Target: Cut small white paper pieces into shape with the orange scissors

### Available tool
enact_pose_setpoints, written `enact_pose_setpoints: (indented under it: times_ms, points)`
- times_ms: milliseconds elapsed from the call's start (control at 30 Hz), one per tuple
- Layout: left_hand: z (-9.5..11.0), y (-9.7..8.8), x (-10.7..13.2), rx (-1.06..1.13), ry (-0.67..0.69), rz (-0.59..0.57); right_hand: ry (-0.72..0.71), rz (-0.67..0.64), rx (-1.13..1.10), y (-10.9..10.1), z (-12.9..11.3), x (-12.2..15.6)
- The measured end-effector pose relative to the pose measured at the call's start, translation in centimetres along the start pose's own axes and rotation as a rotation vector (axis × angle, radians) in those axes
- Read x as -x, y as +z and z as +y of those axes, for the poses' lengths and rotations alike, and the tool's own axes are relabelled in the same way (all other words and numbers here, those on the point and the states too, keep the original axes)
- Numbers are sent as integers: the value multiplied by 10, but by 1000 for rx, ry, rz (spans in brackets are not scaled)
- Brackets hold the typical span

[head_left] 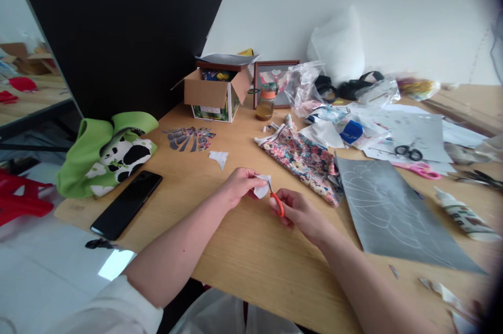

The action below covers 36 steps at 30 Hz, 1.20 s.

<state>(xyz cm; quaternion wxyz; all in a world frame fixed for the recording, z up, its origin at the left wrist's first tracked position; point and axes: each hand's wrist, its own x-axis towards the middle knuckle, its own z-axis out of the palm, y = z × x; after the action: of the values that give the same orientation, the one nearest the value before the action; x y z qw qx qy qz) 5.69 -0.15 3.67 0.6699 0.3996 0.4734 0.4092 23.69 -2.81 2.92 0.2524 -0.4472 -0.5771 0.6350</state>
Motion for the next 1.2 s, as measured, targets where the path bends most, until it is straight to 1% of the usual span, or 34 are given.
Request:
enact_pose_setpoints:
  times_ms: [233, 567, 1067, 1200]
  points:
    - [0, -1, -1, 2, 10, -3, -11, 45, 19, 2, -2, 0]
    - [-1, -3, 0, -1, 13, 3, -6, 68, 17, 2, -5, 0]
    - [-2, -2, -2, 29, 47, 27, 5, 53, 19, 2, -3, 1]
    - [-3, -2, -2, 30, 48, 20, 10, 31, 17, 1, -2, 1]
